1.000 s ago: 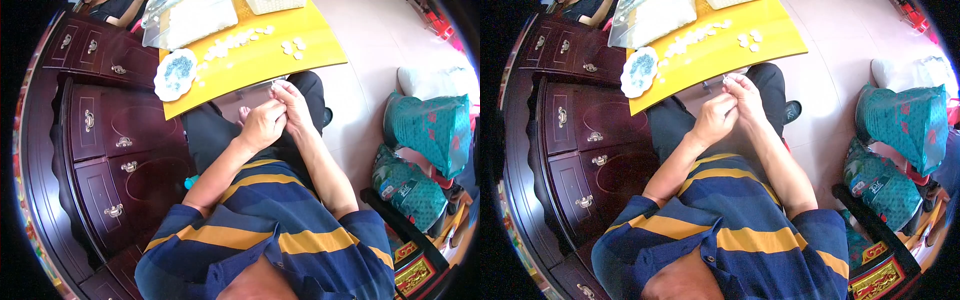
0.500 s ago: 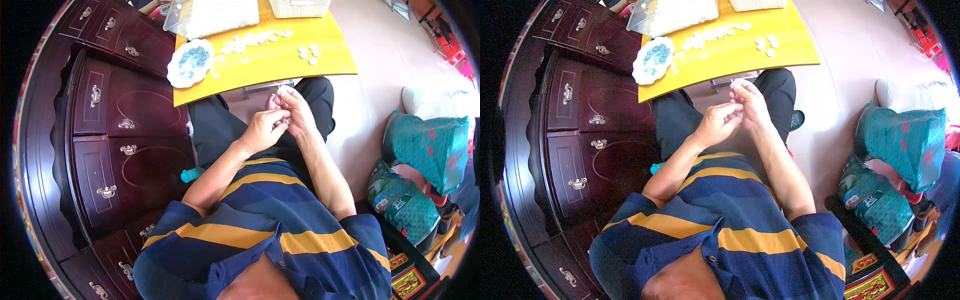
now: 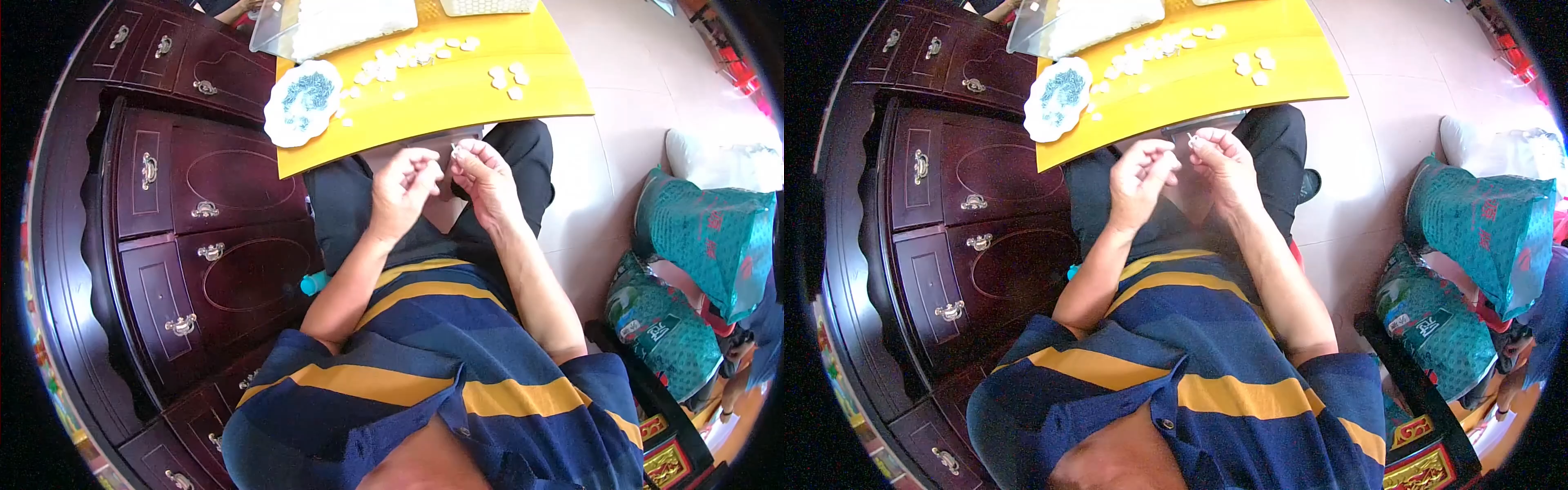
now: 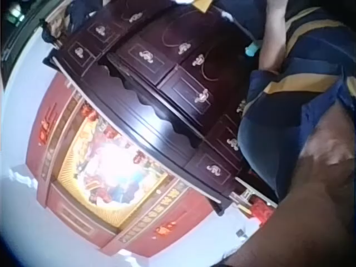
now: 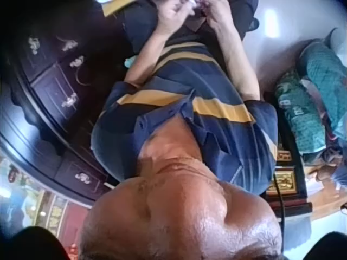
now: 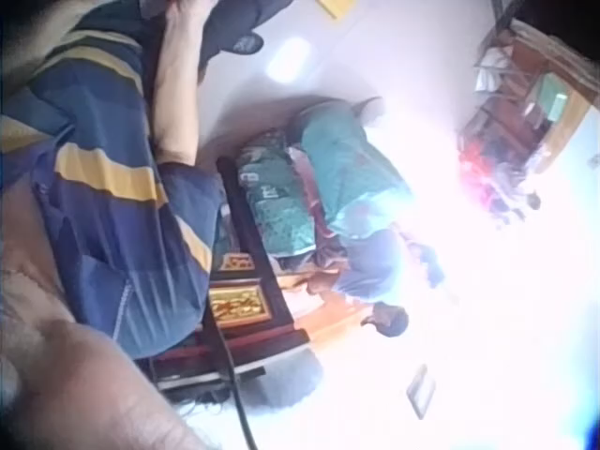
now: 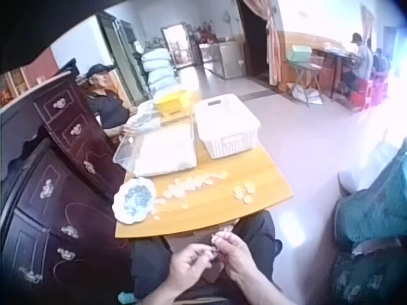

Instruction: Picking up, inspecting, and sorting small white plastic or ceramic components at a workstation.

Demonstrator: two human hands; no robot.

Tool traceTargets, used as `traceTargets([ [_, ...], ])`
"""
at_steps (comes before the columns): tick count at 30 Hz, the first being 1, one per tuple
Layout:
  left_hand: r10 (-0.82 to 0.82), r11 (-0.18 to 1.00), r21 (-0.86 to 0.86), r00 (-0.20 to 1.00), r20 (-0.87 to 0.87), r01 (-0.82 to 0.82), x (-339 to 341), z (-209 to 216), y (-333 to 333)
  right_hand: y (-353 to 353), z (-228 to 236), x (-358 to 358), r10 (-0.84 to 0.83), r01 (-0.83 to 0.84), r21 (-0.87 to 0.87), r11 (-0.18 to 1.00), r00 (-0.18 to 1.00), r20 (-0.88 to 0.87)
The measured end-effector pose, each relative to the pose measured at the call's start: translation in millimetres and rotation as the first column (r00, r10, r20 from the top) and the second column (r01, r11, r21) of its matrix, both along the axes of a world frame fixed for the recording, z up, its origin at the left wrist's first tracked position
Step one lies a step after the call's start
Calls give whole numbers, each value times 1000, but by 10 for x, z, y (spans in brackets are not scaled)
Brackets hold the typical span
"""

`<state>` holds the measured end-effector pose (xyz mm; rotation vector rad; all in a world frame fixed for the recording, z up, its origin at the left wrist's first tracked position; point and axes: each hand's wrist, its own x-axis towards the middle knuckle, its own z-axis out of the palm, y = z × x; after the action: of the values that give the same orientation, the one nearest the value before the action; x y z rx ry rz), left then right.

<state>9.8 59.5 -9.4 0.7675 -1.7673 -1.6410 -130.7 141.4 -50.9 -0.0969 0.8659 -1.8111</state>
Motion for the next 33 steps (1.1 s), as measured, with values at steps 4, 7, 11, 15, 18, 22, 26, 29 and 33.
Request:
traceTargets([
  [4,-15,999,-31,998,61,17,21,1,-191,-16,36,35,-21,28,24,999,960,-278],
  [7,-45,999,19,994,95,43,17,19,-239,-25,27,76,-26,29,5,1000,939,-342],
  [11,-49,998,35,994,97,46,23,14,-254,-1,26,78,-7,19,27,999,927,-376],
  [15,-60,998,6,995,74,60,29,-9,-282,2,51,70,-6,17,22,1000,901,-434],
  [18,-71,997,-2,996,54,71,25,-36,-310,2,40,62,11,2,30,1000,904,-427],
  [22,-79,997,8,993,91,78,18,-62,-334,2,0,56,28,-18,26,1000,908,-418],
  [26,-67,998,-11,990,125,69,5,-36,-322,8,24,66,25,-7,40,999,893,-449],
  [29,-66,997,-24,991,120,69,4,-37,-310,9,17,74,35,-16,44,999,889,-456],
  [33,-62,998,-25,991,120,65,9,-44,-302,8,0,78,37,-8,59,998,866,-498],
])
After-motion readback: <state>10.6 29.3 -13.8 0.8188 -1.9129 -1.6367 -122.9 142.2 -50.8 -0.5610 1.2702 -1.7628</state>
